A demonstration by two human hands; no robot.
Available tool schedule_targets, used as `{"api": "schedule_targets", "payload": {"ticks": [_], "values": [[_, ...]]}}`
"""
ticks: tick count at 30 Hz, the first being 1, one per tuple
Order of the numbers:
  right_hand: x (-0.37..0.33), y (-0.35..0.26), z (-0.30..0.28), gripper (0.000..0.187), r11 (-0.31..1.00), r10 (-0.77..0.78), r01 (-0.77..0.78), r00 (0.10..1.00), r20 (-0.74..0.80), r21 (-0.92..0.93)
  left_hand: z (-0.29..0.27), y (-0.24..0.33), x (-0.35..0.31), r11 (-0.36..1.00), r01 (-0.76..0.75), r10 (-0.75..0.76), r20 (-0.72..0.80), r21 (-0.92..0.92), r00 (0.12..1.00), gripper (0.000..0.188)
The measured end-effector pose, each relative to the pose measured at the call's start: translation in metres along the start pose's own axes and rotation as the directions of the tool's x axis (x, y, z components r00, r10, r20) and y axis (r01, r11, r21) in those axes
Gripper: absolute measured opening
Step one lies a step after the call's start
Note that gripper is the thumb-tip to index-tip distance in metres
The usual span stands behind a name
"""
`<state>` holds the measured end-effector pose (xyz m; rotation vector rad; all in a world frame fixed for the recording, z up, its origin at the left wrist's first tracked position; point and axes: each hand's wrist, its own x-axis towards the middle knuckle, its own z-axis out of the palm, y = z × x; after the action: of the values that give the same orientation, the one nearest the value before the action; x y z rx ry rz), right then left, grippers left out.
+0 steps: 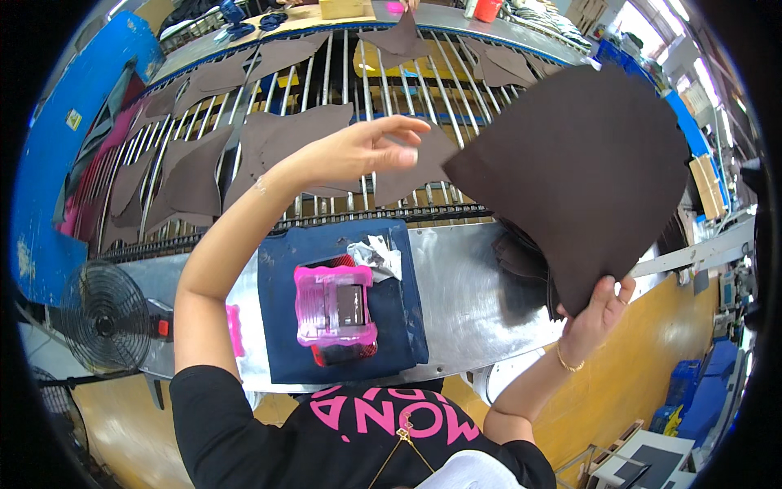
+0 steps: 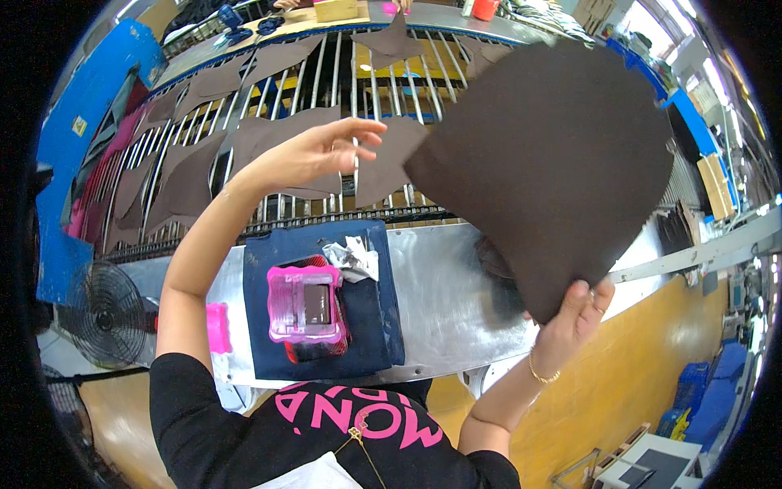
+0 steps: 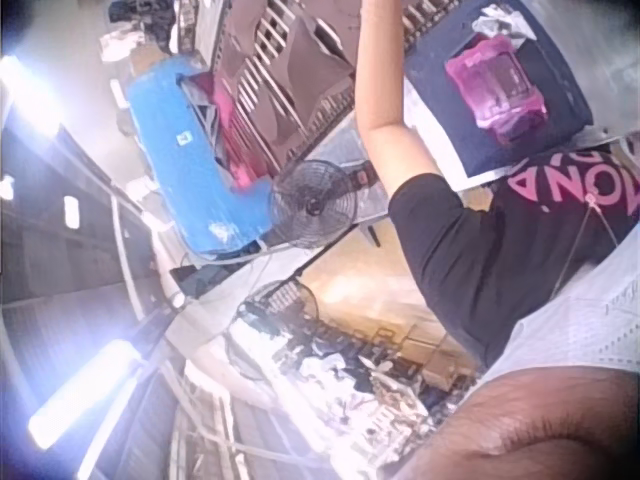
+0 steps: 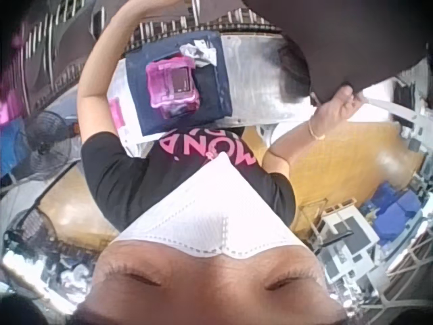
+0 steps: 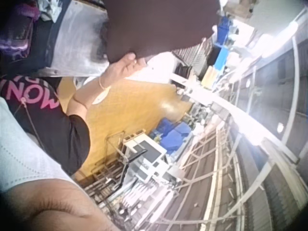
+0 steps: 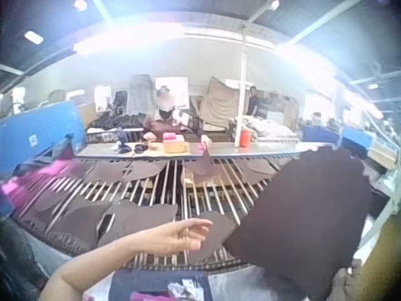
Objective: The person repeatedly picks up brown fabric pieces from a stack, places them on a pink plastic jig, and then transfers them onto a metal rack. The person continues this cycle, arranging the pieces in a row on the rack.
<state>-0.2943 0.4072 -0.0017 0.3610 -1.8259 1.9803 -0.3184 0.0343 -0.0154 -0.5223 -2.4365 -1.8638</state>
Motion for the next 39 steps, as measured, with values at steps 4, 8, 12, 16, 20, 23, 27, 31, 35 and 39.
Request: {"api": "schedule_targets", "payload": {"ticks": [4, 8, 12, 16, 20, 23, 27, 31, 35, 39], "values": [[-0.003, 0.0, 0.048, 0.029, 0.975, -0.034, -0.009, 0.982, 0.187, 0.223, -0.007, 0.077, -0.07, 0.939, 0.283, -0.279, 0.05, -0.196, 0.959, 0.029], [-0.021, 0.005, 0.08, 0.026, 0.948, -0.132, -0.031, 0.867, 0.481, 0.316, -0.028, 0.08, -0.141, 0.967, 0.149, -0.028, -0.492, 0.209, 0.87, 0.048], [-0.036, 0.005, 0.111, 0.026, 0.946, -0.135, -0.07, 0.805, 0.578, 0.318, -0.018, 0.074, -0.185, 0.985, 0.138, -0.17, -0.402, -0.107, 0.9, 0.055], [-0.043, 0.0, 0.132, 0.034, 0.978, -0.21, 0.156, 0.738, 0.642, 0.14, -0.013, 0.098, -0.225, 0.953, 0.21, -0.299, -0.569, -0.219, 0.766, 0.022], [-0.069, -0.002, 0.15, 0.025, 0.994, -0.019, 0.101, 0.533, 0.846, -0.041, -0.014, 0.099, -0.268, 0.963, 0.263, -0.122, -0.778, 0.058, 0.617, 0.023], [-0.089, 0.02, 0.16, 0.016, 0.963, -0.114, 0.268, 0.508, 0.853, -0.031, -0.019, 0.099, -0.289, 0.921, 0.321, 0.007, -0.831, 0.222, 0.556, 0.019], [-0.099, 0.021, 0.163, 0.011, 0.91, -0.2, 0.415, 0.472, 0.859, -0.016, -0.012, 0.104, -0.301, 0.88, 0.412, -0.015, -0.855, 0.234, 0.518, 0.014], [-0.098, 0.025, 0.156, 0.014, 0.846, -0.352, 0.523, 0.411, 0.841, 0.099, 0.0, 0.09, -0.313, 0.907, 0.412, -0.133, -0.872, 0.084, 0.471, 0.015], [-0.085, 0.033, 0.126, 0.018, 0.774, -0.4, 0.624, 0.349, 0.848, 0.108, 0.017, 0.067, -0.311, 0.916, 0.401, -0.258, -0.775, -0.006, 0.576, 0.012], [-0.082, 0.04, 0.086, 0.017, 0.771, -0.271, 0.63, 0.447, 0.852, -0.086, 0.036, 0.049, -0.278, 0.867, 0.498, -0.369, -0.655, 0.012, 0.66, 0.009]]}}
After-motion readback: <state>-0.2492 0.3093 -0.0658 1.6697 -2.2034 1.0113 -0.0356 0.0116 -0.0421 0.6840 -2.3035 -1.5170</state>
